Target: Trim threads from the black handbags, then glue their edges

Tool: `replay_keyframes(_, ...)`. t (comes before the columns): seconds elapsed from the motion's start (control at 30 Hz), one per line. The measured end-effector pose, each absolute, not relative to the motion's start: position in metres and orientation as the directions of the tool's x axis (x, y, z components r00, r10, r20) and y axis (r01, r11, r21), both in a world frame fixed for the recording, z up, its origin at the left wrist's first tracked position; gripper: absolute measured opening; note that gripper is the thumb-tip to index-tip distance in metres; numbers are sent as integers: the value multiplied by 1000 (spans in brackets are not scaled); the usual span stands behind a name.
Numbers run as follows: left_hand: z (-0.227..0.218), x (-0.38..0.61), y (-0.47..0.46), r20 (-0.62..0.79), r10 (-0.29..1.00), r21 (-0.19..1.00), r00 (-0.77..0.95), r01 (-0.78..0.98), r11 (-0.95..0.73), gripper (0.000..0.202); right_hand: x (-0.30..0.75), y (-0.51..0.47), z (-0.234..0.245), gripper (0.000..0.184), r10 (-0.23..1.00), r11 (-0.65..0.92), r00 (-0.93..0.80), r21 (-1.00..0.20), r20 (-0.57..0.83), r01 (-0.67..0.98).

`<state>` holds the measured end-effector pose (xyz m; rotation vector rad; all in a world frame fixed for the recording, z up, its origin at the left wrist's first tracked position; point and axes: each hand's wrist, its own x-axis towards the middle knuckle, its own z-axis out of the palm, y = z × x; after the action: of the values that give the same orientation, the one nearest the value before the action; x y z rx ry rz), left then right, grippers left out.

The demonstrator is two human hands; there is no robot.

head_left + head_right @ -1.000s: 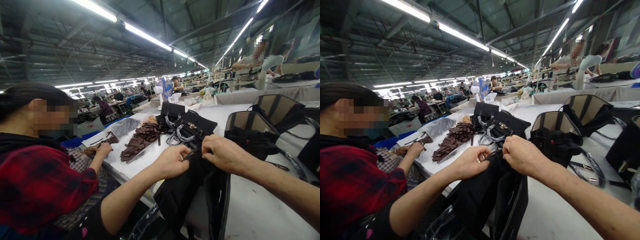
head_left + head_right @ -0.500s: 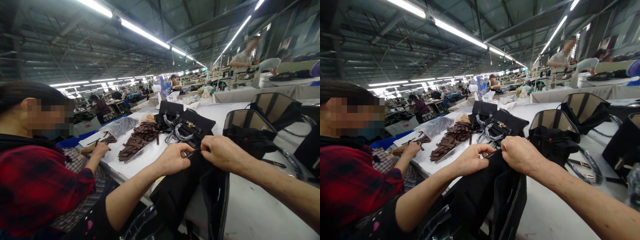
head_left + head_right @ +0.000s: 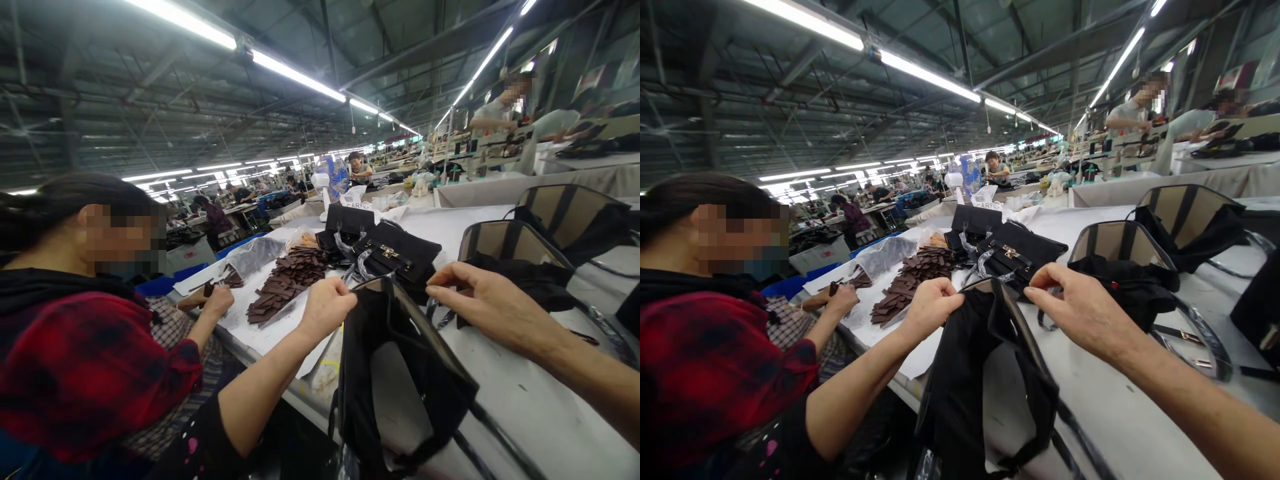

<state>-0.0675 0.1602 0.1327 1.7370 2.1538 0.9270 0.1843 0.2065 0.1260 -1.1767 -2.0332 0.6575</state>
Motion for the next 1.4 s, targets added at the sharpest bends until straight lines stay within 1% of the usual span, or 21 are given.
replay_keyframes(0.1,128,-74,161,205,929,529,-307,834,159,10,193,196,113,38,898,406,-367,-774,242,486)
replay_keyframes(0.17,129,-72,162,208,941,449,-265,881,149,3,201,185,102,47,912,369,-353,-798,210,477)
replay_keyframes(0.2,131,-71,163,229,949,404,-217,908,111,8,206,178,97,53,920,354,-336,-796,202,491)
replay_keyframes(0.27,139,-66,162,316,947,293,-52,955,-45,31,215,164,88,67,934,333,-301,-776,193,536)
replay_keyframes(0.3,144,-64,162,354,932,227,75,960,-163,40,218,157,84,76,937,329,-293,-764,191,554)
replay_keyframes(0.33,149,-60,162,364,904,161,225,941,-299,45,219,150,81,83,936,333,-296,-755,191,565)
replay_keyframes(0.37,154,-57,162,341,862,109,376,895,-433,45,220,144,79,86,931,342,-311,-749,189,568)
replay_keyframes(0.43,162,-50,164,248,763,73,597,774,-629,41,218,136,77,80,920,359,-350,-742,178,566)
replay_keyframes(0.5,165,-44,168,182,703,73,687,704,-706,36,214,133,78,67,924,335,-356,-749,141,572)
replay_keyframes(0.53,165,-43,172,173,695,71,698,695,-716,33,213,133,78,63,932,309,-343,-757,119,576)
replay_keyframes(0.6,163,-42,180,172,690,78,703,689,-721,21,213,137,78,56,942,280,-319,-772,106,571)
replay_keyframes(0.67,159,-45,188,175,690,112,702,682,-722,6,214,143,76,46,937,306,-321,-773,140,556)
replay_keyframes(0.7,157,-48,192,181,692,132,698,680,-721,4,215,145,75,41,933,325,-321,-770,165,549)
replay_keyframes(0.77,153,-52,197,207,700,174,683,678,-714,7,217,150,75,34,928,345,-317,-768,194,540)
replay_keyframes(0.83,148,-54,202,243,720,226,650,684,-694,6,216,155,77,32,929,342,-310,-783,200,520)
replay_keyframes(0.97,142,-53,212,258,794,391,550,693,-606,10,213,164,82,33,944,291,-280,-834,172,468)
replay_keyframes(1.03,140,-50,216,260,820,425,509,703,-571,11,211,167,83,34,952,257,-269,-855,145,450)
replay_keyframes(1.17,140,-45,221,285,839,377,463,751,-542,13,210,173,80,34,967,219,-223,-854,125,472)
replay_keyframes(1.4,138,-40,222,307,876,280,372,844,-456,13,208,185,77,31,979,201,-98,-830,176,520)
